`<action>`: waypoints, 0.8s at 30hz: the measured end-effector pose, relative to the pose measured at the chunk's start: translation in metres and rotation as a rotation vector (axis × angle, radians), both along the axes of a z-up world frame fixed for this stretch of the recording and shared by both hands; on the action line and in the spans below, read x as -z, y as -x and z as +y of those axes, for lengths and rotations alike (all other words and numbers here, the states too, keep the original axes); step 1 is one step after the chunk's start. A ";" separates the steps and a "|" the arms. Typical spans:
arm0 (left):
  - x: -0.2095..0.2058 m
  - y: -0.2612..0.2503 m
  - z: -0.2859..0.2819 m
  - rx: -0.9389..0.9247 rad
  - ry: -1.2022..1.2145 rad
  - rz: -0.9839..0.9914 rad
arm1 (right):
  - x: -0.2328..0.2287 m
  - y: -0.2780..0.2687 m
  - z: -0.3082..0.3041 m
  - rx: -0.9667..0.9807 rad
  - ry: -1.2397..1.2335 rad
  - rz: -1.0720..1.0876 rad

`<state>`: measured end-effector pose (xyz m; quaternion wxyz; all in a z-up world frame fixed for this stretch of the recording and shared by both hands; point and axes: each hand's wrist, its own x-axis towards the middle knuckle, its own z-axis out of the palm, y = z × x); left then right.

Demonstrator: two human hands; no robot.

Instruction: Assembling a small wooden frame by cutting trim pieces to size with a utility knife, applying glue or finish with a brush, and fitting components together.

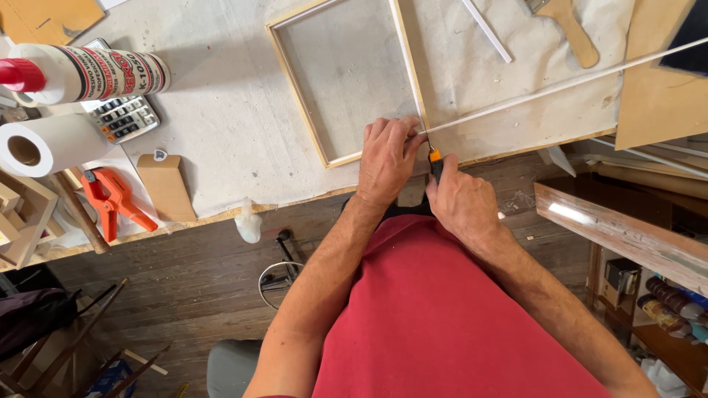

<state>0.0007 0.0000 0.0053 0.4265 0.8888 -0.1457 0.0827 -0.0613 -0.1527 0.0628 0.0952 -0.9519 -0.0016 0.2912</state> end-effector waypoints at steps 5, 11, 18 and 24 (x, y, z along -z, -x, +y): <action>0.001 -0.001 -0.001 0.001 -0.013 -0.012 | -0.002 -0.003 0.002 0.014 0.005 0.057; 0.006 0.000 0.000 0.008 -0.028 -0.021 | -0.004 -0.002 0.003 0.013 -0.021 0.018; -0.008 0.001 0.004 0.017 -0.166 -0.119 | -0.011 0.000 0.000 0.011 -0.045 -0.043; -0.046 -0.003 -0.018 0.049 -0.187 -0.228 | -0.047 0.002 -0.022 0.067 -0.059 -0.080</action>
